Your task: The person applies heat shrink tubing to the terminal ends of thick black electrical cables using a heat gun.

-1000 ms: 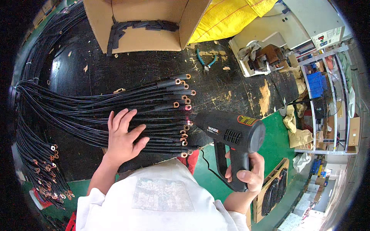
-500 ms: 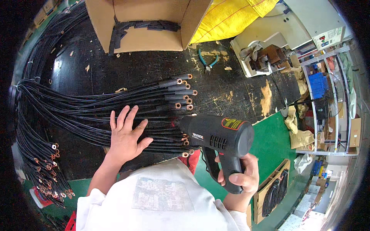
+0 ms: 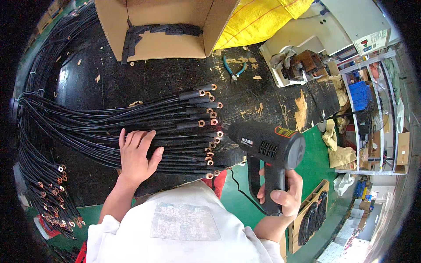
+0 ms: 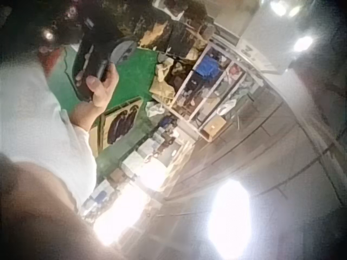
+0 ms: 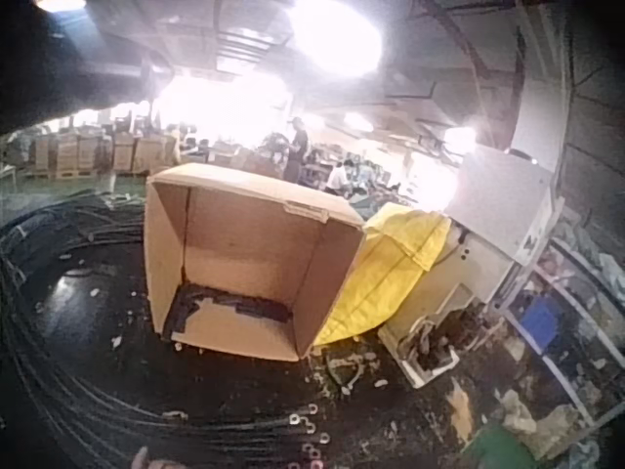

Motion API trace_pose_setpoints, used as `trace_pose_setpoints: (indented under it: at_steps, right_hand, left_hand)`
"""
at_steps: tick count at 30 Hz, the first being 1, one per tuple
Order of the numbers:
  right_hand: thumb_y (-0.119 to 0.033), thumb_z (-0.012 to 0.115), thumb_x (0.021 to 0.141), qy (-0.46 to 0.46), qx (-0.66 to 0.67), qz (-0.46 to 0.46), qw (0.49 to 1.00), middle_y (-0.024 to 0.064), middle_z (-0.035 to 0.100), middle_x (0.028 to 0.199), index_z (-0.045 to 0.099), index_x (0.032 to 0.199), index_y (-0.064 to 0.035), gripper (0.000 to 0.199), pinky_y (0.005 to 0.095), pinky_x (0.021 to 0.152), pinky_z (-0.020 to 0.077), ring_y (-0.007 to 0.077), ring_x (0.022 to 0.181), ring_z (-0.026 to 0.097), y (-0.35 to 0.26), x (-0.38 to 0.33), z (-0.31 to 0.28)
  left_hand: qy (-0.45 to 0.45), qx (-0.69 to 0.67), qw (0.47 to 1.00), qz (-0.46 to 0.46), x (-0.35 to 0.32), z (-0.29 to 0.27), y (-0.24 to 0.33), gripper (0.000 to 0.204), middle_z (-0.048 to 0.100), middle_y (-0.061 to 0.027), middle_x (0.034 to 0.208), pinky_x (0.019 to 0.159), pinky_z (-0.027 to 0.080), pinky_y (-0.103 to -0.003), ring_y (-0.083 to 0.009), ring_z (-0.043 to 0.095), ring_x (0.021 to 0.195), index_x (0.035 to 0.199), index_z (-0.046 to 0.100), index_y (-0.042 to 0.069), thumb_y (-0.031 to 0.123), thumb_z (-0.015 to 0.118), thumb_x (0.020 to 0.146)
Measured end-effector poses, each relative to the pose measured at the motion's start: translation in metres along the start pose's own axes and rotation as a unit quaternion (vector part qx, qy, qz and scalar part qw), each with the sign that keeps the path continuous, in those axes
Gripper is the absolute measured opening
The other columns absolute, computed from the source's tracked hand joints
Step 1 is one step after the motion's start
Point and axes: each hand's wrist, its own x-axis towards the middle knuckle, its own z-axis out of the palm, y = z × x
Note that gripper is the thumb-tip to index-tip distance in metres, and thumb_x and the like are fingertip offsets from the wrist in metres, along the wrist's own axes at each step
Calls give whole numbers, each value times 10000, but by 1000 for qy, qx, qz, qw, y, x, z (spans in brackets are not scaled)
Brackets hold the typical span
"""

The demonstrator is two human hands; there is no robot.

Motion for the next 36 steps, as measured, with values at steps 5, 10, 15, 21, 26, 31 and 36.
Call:
trace_pose_setpoints:
  at_steps: [5, 10, 15, 21, 26, 31, 36]
  right_hand:
    - [-279, 796, 612, -26, 26, -3, 999, 261, 686, 1078, 547, 1241, 180, 818, 334, 495, 579, 260, 613, 711, 5, 4, 7]
    - [-246, 786, 594, -46, 58, -10, 997, 273, 685, 1076, 573, 1193, 188, 770, 331, 493, 585, 260, 605, 714, 4, 12, 23]
    - [-281, 795, 598, -55, 48, -12, 997, 271, 668, 1045, 569, 1149, 199, 765, 337, 464, 580, 265, 575, 701, 2, 19, 29]
    - [-316, 803, 595, -41, 33, -17, 998, 265, 655, 1004, 570, 1090, 210, 759, 334, 425, 564, 263, 536, 684, 0, 20, 35]
    - [-316, 798, 588, -33, 37, -21, 999, 263, 655, 1004, 572, 1088, 206, 757, 330, 420, 559, 259, 531, 680, 1, 19, 37]
    - [-234, 786, 604, -56, 65, -19, 996, 291, 684, 1071, 569, 1199, 190, 762, 330, 491, 586, 265, 602, 712, 3, 18, 36]
    - [-224, 783, 602, -64, 76, -18, 995, 302, 682, 1064, 570, 1191, 196, 753, 335, 483, 584, 267, 593, 708, 2, 18, 43]
  left_hand:
    - [55, -8, 998, 20, 1, 2, -1, 452, 589, -124, 1285, 1168, 293, -631, -349, 557, 1237, 1247, 663, 65, 336, 721, 890]
    - [107, -17, 994, 30, 0, 1, -5, 370, 578, -124, 1303, 1150, 332, -613, -356, 556, 1246, 1177, 682, 69, 267, 734, 869]
    - [130, -29, 990, 38, 0, -1, -5, 341, 578, -124, 1312, 1142, 344, -609, -359, 564, 1243, 1147, 688, 71, 227, 748, 850]
    - [162, -43, 984, 54, -1, -2, -5, 318, 581, -128, 1328, 1126, 362, -621, -370, 568, 1241, 1119, 693, 74, 204, 759, 837]
    - [186, -57, 979, 65, -1, -5, -5, 300, 591, -141, 1325, 1123, 364, -625, -382, 570, 1241, 1105, 691, 76, 181, 755, 831]
    - [203, -66, 974, 69, -1, -7, -4, 265, 602, -147, 1317, 1126, 363, -618, -386, 577, 1232, 1072, 697, 78, 167, 748, 828]
    - [212, -70, 972, 72, -1, -9, -4, 240, 605, -147, 1314, 1128, 365, -612, -380, 581, 1230, 1045, 702, 76, 153, 741, 821]
